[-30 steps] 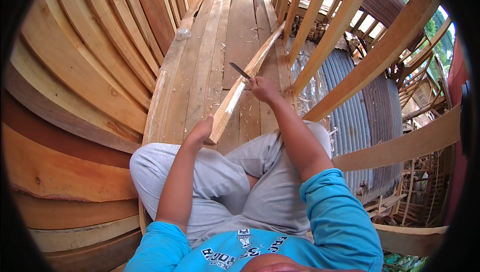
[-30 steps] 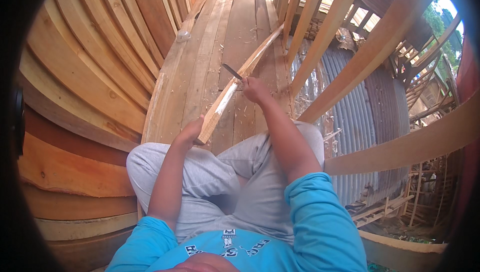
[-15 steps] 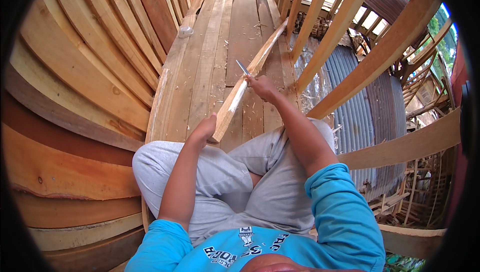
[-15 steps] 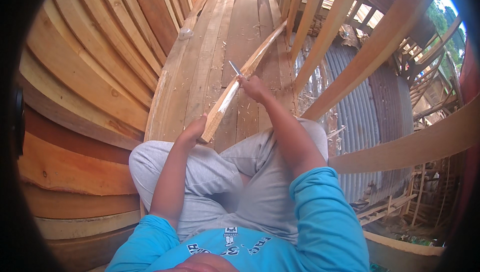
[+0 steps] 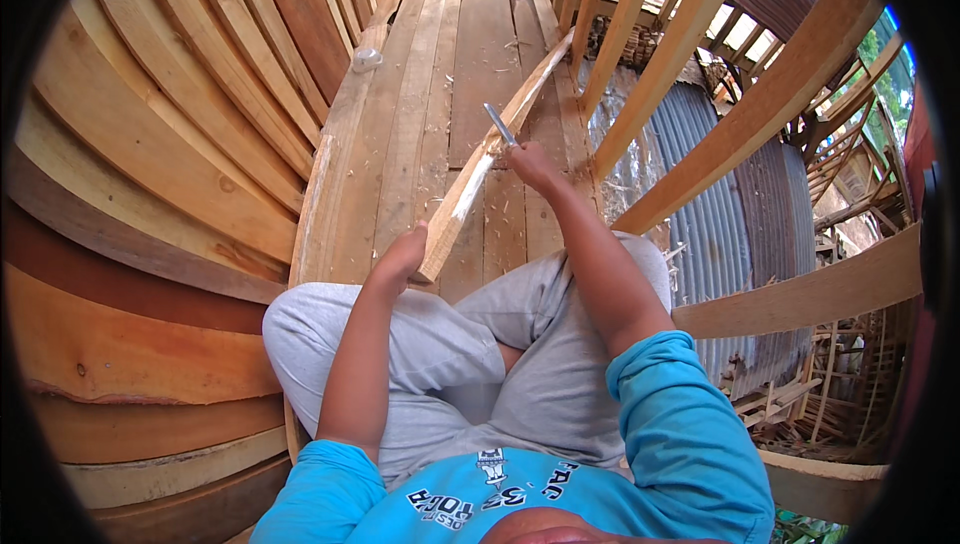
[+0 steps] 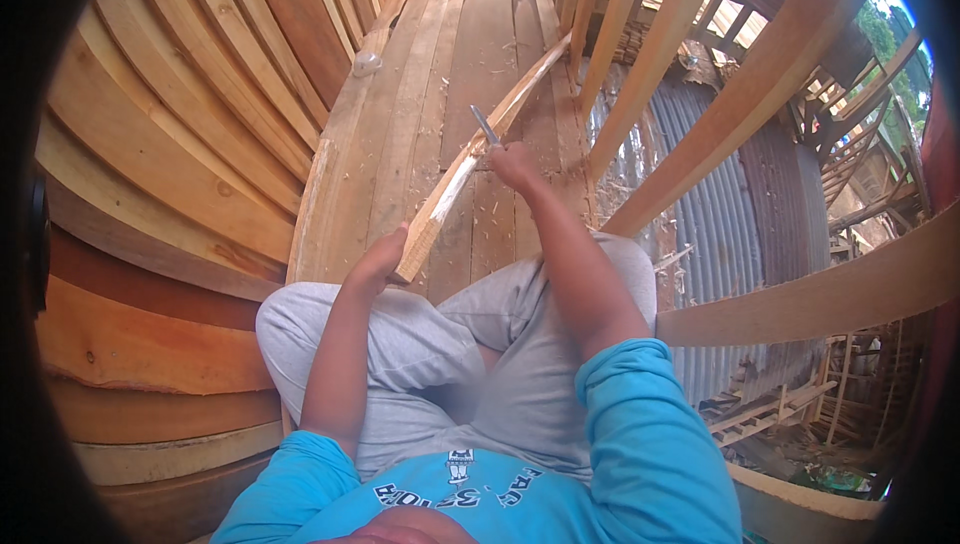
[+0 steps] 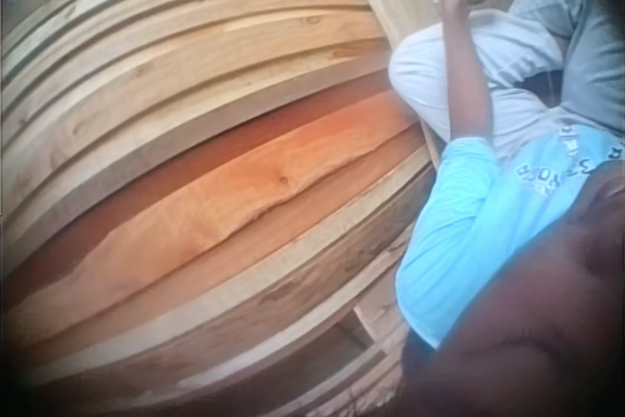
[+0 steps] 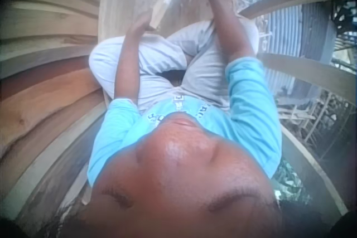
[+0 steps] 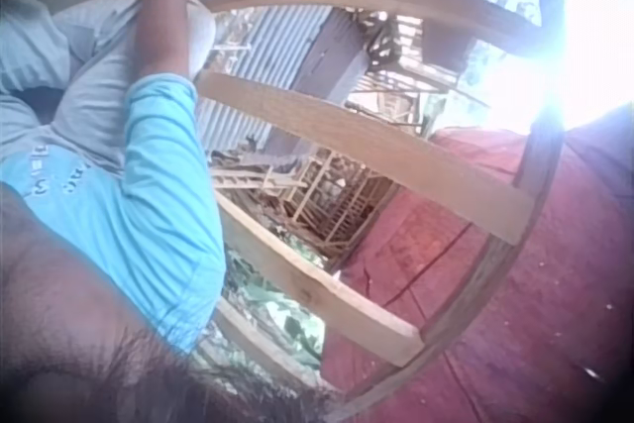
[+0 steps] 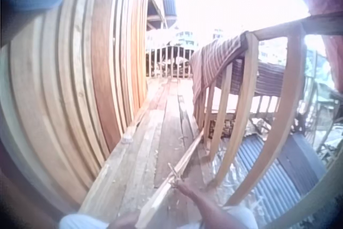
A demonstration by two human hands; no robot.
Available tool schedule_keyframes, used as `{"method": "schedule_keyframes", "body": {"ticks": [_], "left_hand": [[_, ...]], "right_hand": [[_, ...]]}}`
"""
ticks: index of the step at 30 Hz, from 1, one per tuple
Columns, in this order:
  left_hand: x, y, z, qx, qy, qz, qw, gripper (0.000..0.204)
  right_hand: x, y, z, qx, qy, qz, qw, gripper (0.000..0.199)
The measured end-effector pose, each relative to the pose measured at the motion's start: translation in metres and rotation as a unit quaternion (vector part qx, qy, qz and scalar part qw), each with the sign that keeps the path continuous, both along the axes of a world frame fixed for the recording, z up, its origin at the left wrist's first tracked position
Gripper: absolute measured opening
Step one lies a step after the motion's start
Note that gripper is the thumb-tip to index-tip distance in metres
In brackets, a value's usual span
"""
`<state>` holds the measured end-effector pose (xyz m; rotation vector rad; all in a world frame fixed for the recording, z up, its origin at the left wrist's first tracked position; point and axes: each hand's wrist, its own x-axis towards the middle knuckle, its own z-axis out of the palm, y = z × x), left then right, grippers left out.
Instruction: The person sits on a wooden floor and uses a knife to carve a long piece of wood, removing shavings and shaping the surface. The person holds the wood with one hand and carves with the other, working along the length of the piece.
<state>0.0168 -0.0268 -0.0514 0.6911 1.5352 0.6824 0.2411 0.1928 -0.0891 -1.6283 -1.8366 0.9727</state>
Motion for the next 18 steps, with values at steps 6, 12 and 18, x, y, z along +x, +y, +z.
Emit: {"method": "schedule_keyframes", "body": {"ticks": [6,12,18], "left_hand": [[-0.011,-0.009,0.003,-0.002,0.012,0.02,1.0,0.06],[-0.006,-0.007,0.012,-0.002,0.005,0.017,1.0,0.061],[-0.002,-0.005,0.014,-0.005,0.009,0.019,1.0,0.063]], "right_hand": [[-0.017,-0.023,0.034,0.034,-0.02,0.054,0.998,0.05],[-0.018,-0.042,0.057,0.081,-0.172,0.097,0.977,0.056],[-0.023,-0.05,0.057,0.149,-0.238,0.079,0.957,0.063]]}}
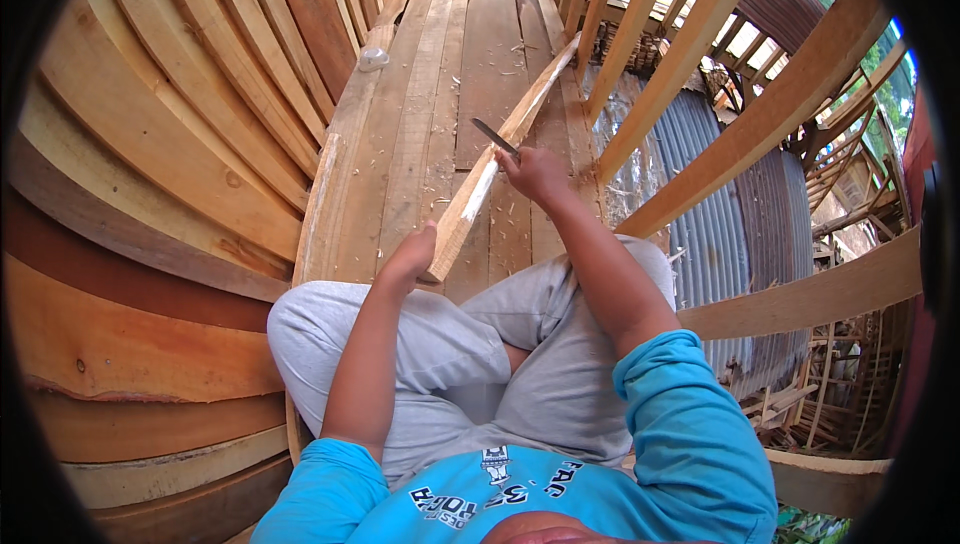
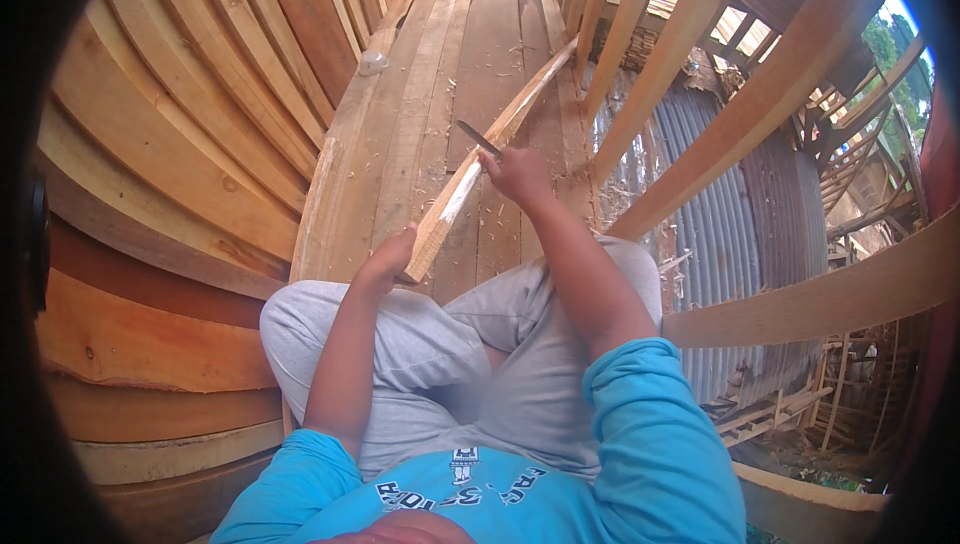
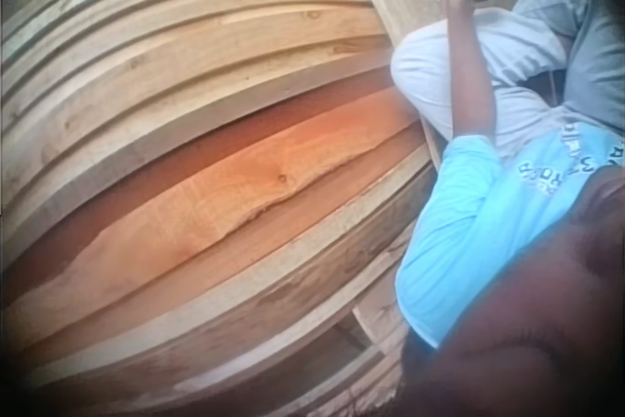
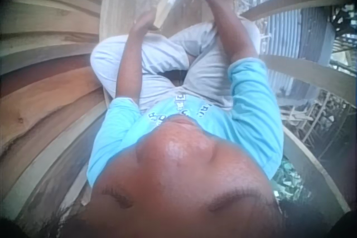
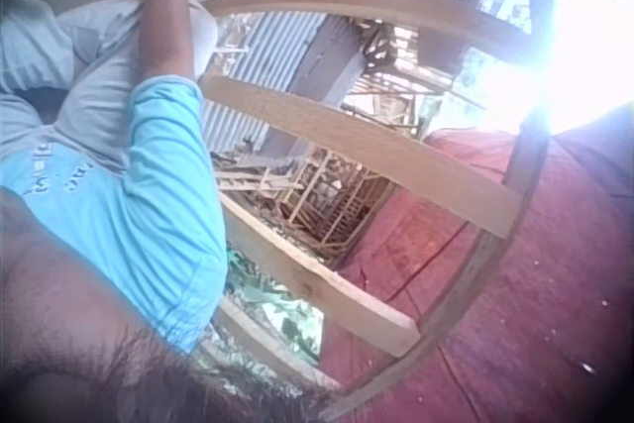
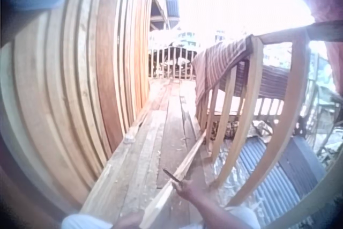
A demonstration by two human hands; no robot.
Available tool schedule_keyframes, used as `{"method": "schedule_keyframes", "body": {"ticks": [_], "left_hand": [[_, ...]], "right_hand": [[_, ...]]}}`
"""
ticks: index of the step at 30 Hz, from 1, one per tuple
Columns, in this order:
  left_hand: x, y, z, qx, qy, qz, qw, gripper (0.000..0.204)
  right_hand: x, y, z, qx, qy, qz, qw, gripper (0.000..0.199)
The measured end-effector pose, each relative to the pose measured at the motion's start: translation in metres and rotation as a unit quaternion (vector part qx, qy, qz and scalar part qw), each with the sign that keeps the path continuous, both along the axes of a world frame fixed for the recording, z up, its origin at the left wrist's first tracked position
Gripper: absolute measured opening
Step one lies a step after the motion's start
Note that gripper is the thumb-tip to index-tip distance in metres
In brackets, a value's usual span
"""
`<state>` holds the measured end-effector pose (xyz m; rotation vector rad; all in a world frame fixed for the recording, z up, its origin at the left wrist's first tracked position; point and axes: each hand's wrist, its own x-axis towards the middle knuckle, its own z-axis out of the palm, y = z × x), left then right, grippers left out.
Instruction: The person sits on a wooden floor and uses a knife to carve a long piece of wood, removing shavings and shaping the surface. The person holds the wood with one hand and carves with the other, working along the length of the piece.
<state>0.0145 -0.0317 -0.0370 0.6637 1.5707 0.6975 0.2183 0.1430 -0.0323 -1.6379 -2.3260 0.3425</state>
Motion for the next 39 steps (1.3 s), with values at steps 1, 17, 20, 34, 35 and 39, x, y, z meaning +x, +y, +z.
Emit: {"method": "schedule_keyframes", "body": {"ticks": [1,17,20,34,35,39], "left_hand": [[0.001,0.001,-0.001,0.0,0.005,0.001,1.0,0.063],[-0.001,-0.001,0.0,-0.001,0.003,0.011,1.0,0.062],[-0.001,-0.003,0.006,0.001,0.001,0.02,1.0,0.058],[-0.026,0.012,0.0,-0.019,-0.198,-0.024,0.98,0.057],[-0.035,0.012,-0.005,-0.017,-0.169,-0.021,0.985,0.057],[-0.035,0.033,-0.007,-0.001,-0.059,-0.021,0.998,0.056]], "right_hand": [[0.0,0.001,-0.007,0.019,0.007,-0.007,1.0,0.064],[0.002,0.027,-0.016,-0.493,0.298,-0.059,0.815,0.062],[-0.007,0.013,-0.008,-0.261,0.218,0.027,0.94,0.054],[-0.001,-0.02,0.016,-0.201,0.037,0.146,0.968,0.055],[-0.011,-0.026,0.025,-0.253,0.018,0.127,0.959,0.057],[-0.005,-0.029,0.013,-0.219,-0.006,0.096,0.971,0.061]]}}
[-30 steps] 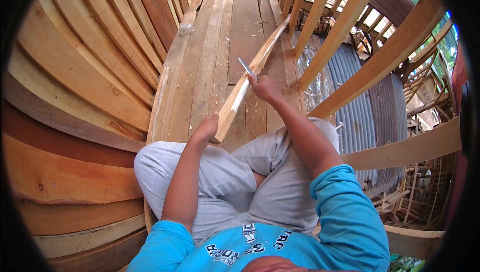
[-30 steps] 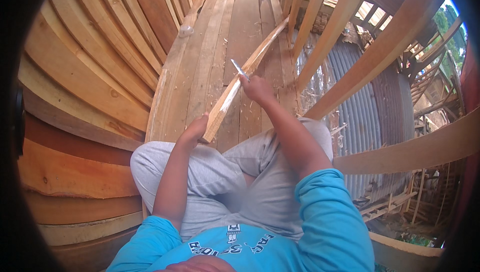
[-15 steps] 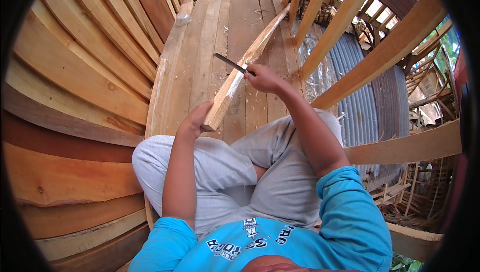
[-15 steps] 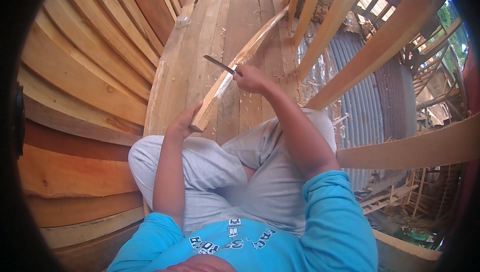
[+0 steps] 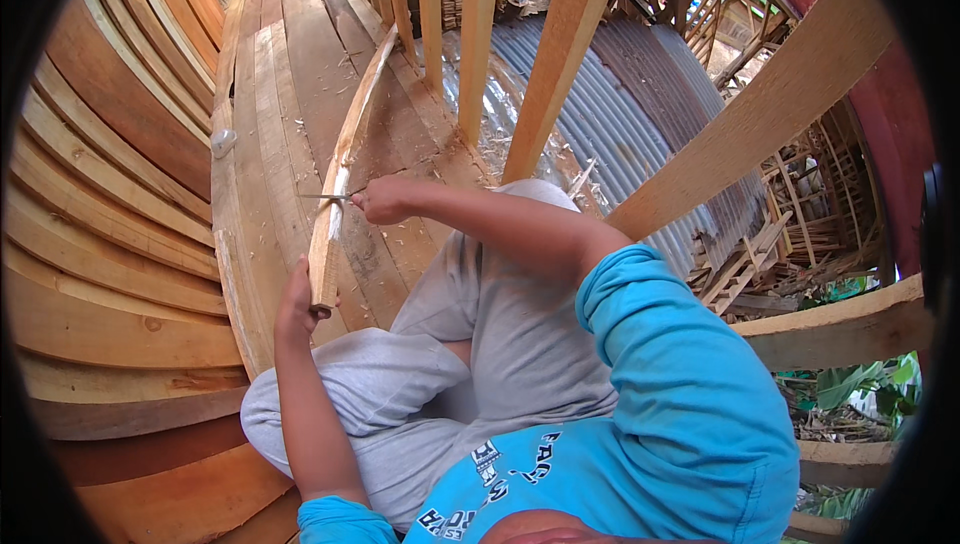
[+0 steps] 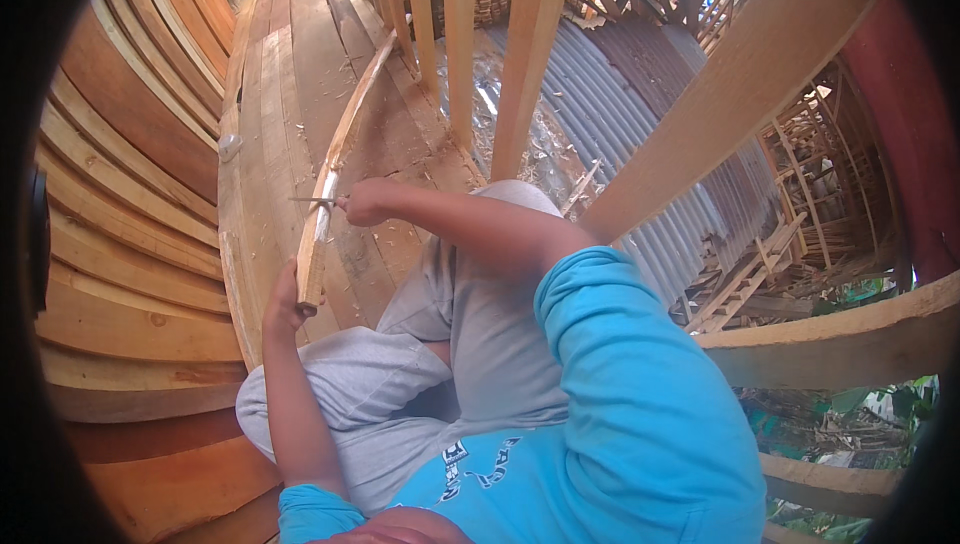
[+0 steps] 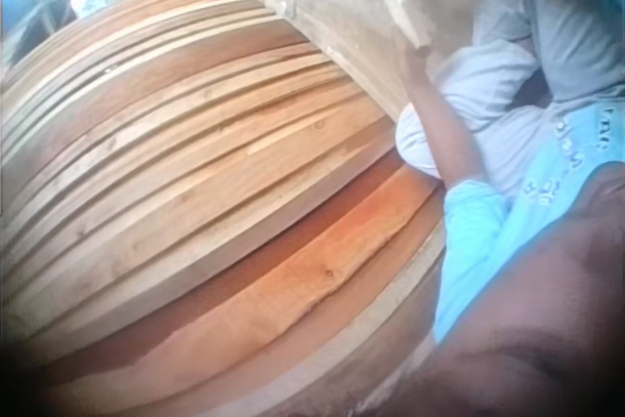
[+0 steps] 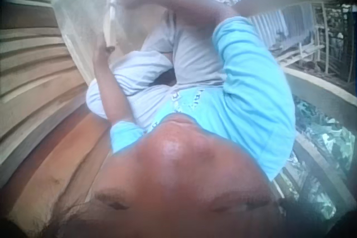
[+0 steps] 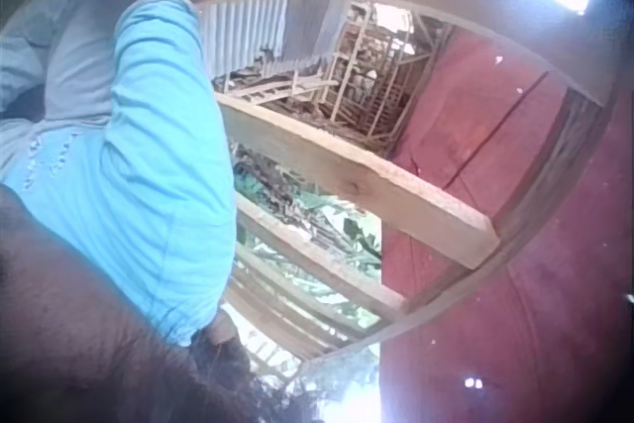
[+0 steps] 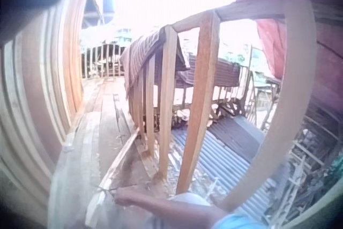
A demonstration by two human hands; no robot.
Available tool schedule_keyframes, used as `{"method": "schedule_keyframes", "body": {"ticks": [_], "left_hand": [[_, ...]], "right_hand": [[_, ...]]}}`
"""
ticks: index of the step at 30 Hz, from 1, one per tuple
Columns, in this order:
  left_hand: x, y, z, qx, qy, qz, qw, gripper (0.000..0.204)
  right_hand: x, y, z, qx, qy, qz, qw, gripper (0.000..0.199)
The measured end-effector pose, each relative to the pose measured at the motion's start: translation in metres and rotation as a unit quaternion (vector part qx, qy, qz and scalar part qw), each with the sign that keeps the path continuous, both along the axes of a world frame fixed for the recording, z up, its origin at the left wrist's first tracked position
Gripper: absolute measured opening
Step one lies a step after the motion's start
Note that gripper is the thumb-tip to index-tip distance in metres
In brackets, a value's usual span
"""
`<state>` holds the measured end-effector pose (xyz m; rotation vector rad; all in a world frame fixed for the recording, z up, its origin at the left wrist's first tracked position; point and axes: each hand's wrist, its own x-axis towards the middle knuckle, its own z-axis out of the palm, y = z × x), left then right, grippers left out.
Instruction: The person sits on a wooden floor and uses a knife to carve a long piece of wood, removing shavings and shaping the surface. The person holds the wood with one hand and carves with the other, working along the length of the piece.
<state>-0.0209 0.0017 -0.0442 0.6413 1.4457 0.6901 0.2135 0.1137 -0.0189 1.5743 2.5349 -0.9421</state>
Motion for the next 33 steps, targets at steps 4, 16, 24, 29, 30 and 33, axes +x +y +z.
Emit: {"method": "schedule_keyframes", "body": {"ticks": [4,16,24,29,30,33], "left_hand": [[0.018,0.016,-0.002,0.015,0.097,-0.009,0.995,0.053],[0.025,0.007,-0.003,-0.014,0.083,0.058,0.995,0.053],[0.038,0.01,0.004,0.033,0.115,0.052,0.991,0.044],[0.029,0.01,-0.003,0.065,0.133,0.045,0.988,0.047],[0.03,0.01,-0.001,0.062,0.132,0.042,0.988,0.048],[0.038,0.01,0.009,0.054,0.118,0.038,0.991,0.051]], "right_hand": [[0.021,0.004,-0.005,0.046,-0.028,-0.036,0.998,0.065],[-0.017,-0.005,-0.05,0.261,0.111,-0.057,0.957,0.047],[0.001,0.02,-0.051,0.292,0.076,-0.021,0.953,0.045],[-0.005,0.033,-0.054,0.299,0.059,-0.009,0.952,0.049],[-0.004,0.035,-0.057,0.309,0.064,-0.016,0.949,0.049],[-0.001,0.04,-0.052,0.326,0.038,-0.032,0.944,0.049]]}}
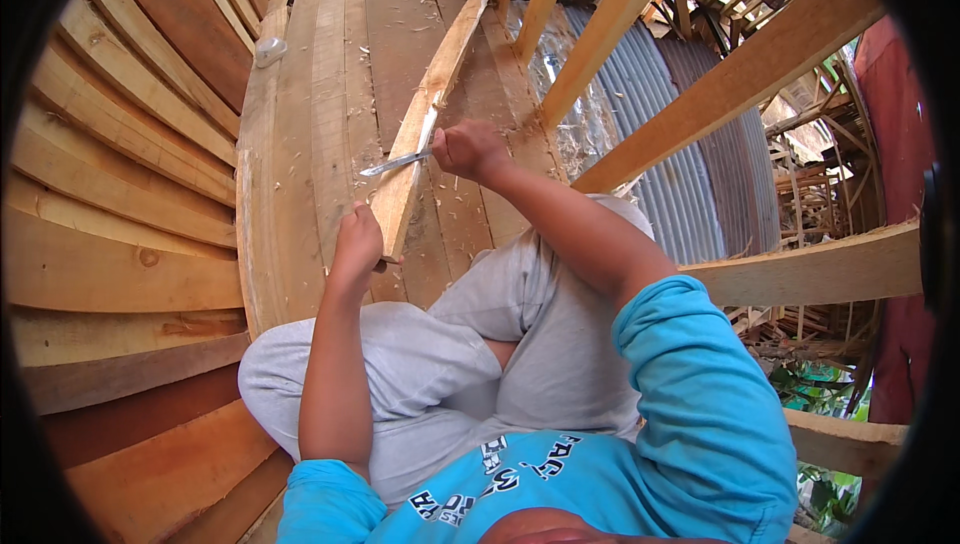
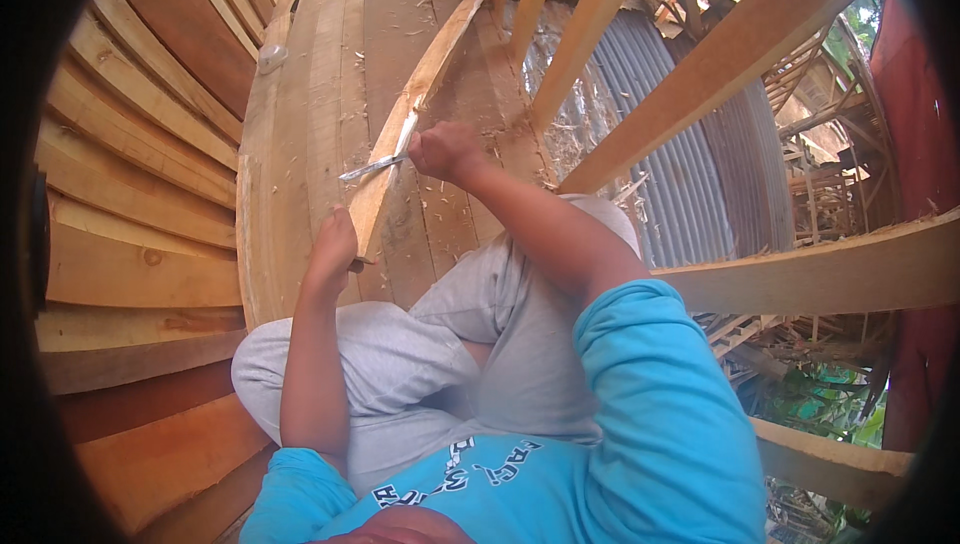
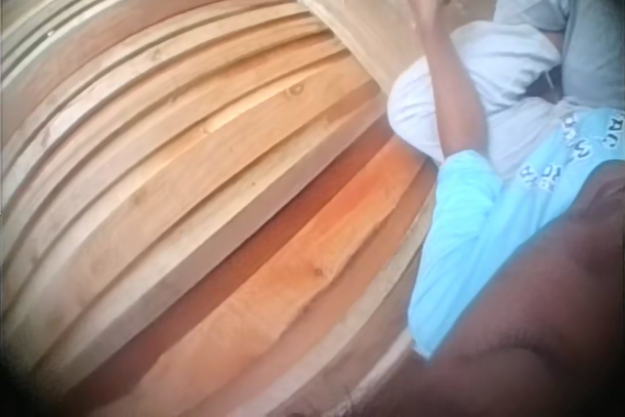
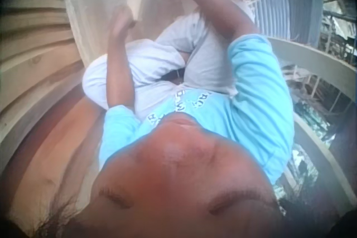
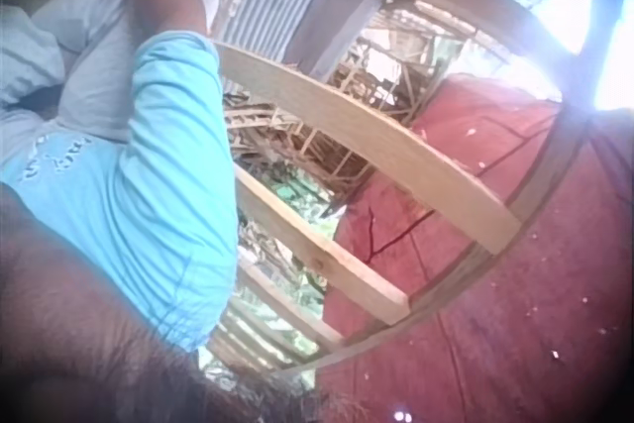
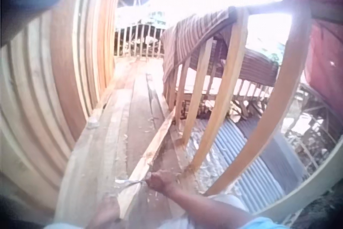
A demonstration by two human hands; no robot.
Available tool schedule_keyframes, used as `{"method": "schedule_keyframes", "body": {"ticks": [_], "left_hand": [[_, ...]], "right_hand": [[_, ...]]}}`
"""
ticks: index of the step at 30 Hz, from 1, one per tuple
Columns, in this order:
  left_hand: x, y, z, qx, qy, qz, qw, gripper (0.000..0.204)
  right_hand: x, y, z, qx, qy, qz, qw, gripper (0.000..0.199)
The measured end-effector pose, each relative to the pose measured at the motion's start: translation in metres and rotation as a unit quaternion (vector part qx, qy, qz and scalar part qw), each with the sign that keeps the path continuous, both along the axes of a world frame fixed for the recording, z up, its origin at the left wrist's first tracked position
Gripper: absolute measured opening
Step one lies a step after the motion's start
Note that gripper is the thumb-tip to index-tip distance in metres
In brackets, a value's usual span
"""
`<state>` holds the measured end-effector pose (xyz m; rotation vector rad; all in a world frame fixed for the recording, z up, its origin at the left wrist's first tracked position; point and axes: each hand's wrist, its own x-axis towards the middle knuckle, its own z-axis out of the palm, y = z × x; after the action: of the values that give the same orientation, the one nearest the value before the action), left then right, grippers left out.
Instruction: The person sits on a wooden floor and uses a knife to carve a long piece of wood, removing shavings and shaping the surface. The person holds the wood with one hand and carves with the other, working along the length of the piece.
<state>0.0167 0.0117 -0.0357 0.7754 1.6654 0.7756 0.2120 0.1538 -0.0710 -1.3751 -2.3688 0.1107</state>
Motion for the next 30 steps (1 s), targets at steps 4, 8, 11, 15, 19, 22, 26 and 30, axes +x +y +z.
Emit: {"method": "schedule_keyframes", "body": {"ticks": [4,8,11,15,19,22,26,30], "left_hand": [[0.017,-0.001,0.009,-0.02,-0.055,-0.019,0.998,0.05],[0.004,-0.003,-0.001,-0.026,-0.053,0.021,0.998,0.056],[-0.01,-0.015,-0.003,-0.018,-0.044,0.05,0.998,0.057],[0.011,-0.026,0.019,-0.044,-0.034,-0.005,0.998,0.058],[-0.001,-0.022,0.016,-0.036,-0.035,0.009,0.999,0.059],[0.0,-0.022,0.02,-0.026,-0.043,0.009,0.999,0.059],[0.001,-0.022,0.016,-0.026,-0.081,0.008,0.996,0.059],[0.001,-0.02,0.024,-0.034,-0.031,0.01,0.999,0.059]], "right_hand": [[0.021,0.02,0.014,0.01,-0.01,-0.07,0.997,0.049],[0.003,-0.002,0.017,0.015,0.046,-0.07,0.996,0.049],[-0.023,-0.041,0.032,-0.051,-0.03,0.008,0.998,0.049],[0.019,0.017,0.012,0.08,0.011,-0.02,0.996,0.056],[-0.017,-0.025,0.035,-0.04,0.003,-0.099,0.994,0.053],[-0.005,-0.019,0.023,-0.008,0.004,0.013,1.0,0.054],[-0.009,-0.001,0.028,0.045,0.007,-0.118,0.992,0.051],[0.008,-0.003,0.008,0.059,0.018,0.044,0.997,0.052]]}}
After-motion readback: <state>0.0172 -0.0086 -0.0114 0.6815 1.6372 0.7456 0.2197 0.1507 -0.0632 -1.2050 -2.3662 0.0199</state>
